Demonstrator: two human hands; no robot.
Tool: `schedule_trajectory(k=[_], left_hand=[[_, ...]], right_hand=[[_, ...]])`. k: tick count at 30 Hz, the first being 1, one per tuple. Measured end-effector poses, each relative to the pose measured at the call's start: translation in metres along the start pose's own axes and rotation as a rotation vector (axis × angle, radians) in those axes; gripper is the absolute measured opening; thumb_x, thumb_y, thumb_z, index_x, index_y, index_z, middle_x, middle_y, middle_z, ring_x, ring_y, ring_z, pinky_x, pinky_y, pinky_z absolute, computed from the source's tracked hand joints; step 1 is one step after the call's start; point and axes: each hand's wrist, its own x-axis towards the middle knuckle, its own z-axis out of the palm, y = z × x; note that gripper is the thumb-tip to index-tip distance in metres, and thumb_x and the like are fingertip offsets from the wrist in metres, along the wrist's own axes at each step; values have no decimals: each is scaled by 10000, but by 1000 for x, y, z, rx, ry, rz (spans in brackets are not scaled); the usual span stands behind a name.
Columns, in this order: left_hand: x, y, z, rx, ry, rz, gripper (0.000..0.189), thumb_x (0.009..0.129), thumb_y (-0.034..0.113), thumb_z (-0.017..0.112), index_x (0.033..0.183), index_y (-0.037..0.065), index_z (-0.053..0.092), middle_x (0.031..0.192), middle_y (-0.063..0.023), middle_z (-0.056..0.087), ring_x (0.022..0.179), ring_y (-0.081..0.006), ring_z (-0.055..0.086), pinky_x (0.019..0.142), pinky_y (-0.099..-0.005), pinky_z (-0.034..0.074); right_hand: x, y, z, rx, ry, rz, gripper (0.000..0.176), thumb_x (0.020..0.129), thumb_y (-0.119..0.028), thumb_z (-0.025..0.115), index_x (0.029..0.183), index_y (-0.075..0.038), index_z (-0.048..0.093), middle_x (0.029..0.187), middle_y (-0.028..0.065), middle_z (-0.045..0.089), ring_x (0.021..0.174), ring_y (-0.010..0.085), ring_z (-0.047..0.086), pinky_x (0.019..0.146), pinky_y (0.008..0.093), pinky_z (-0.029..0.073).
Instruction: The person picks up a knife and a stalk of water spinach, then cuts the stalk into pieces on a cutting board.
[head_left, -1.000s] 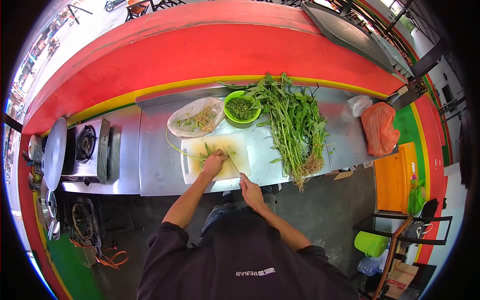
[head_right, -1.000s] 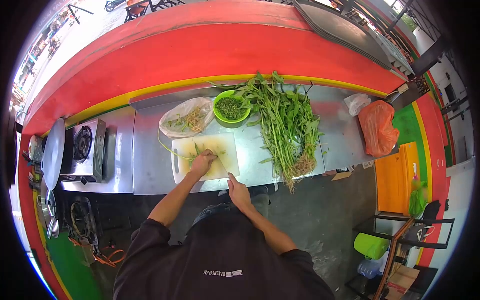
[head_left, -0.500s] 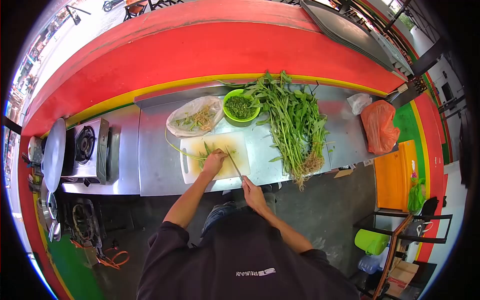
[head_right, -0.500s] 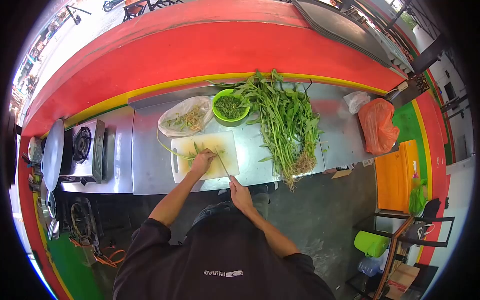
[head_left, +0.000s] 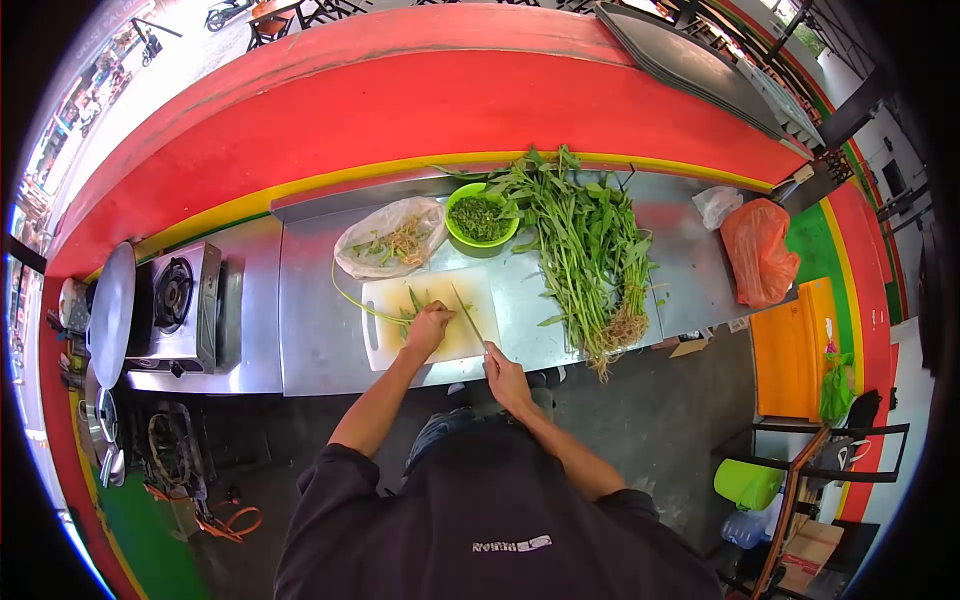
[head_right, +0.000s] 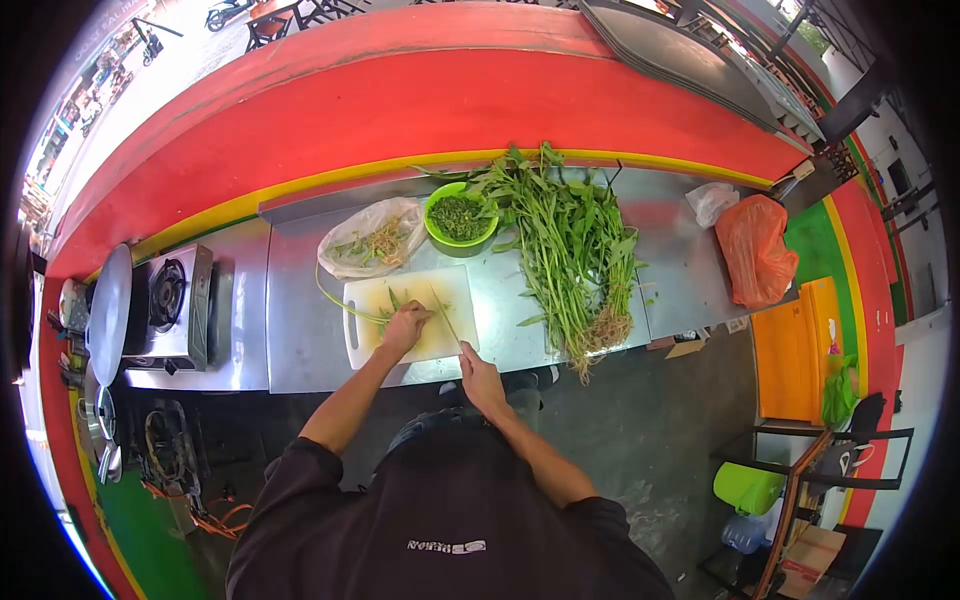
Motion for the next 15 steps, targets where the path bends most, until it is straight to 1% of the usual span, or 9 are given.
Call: schedule_trajectory(k=[4, 7, 9, 10, 12, 15], left_hand=[[2, -1, 7, -14, 42, -20, 187, 865, 34, 631, 990, 56, 769, 949, -134, 675, 933, -335, 654, 834, -429, 542], [3, -2, 8, -49, 59, -11, 172, 859, 35, 641, 976, 47, 767, 930, -126, 678, 919, -334, 655, 819, -429, 544], [3, -3, 8, -62, 66, 1, 164, 855, 33, 648, 969, 42, 766, 920, -121, 679, 910, -334, 657, 809, -429, 545], [3, -3, 7, -50, 69, 15, 164, 852, 24, 650, 967, 41, 765, 921, -124, 677, 904, -332, 658, 804, -427, 545], [3, 1, 5, -41, 70, 29, 164, 848, 15, 652, 965, 41, 765, 922, -126, 675, 898, -330, 659, 798, -425, 546], [5, 9, -4, 7, 27, 52, 166, 851, 11, 650, 965, 46, 766, 926, -130, 669, 891, -330, 662, 797, -425, 546]], right_hand=[[-11, 0, -5, -21, -26, 14, 405, 1025, -302, 531, 1372, -98, 569, 760, 274, 644, 732, 442, 672, 647, 448, 508], [-14, 5, 1, -13, -15, 0, 402, 1025, -298, 527, 1373, -101, 570, 757, 274, 644, 737, 452, 668, 649, 470, 508], [-13, 5, 4, -89, -1, -35, 396, 1026, -288, 520, 1377, -111, 562, 741, 274, 641, 736, 464, 664, 651, 497, 505], [-12, 4, 4, -89, 0, -32, 396, 1026, -288, 520, 1377, -111, 562, 741, 274, 641, 736, 464, 664, 651, 497, 505], [-8, 3, 4, -192, -58, 5, 391, 1026, -279, 515, 1381, -119, 551, 768, 280, 646, 772, 468, 665, 670, 517, 502], [2, 1, 8, -154, -39, -12, 392, 1026, -277, 515, 1383, -117, 541, 794, 286, 648, 792, 462, 669, 678, 506, 504]])
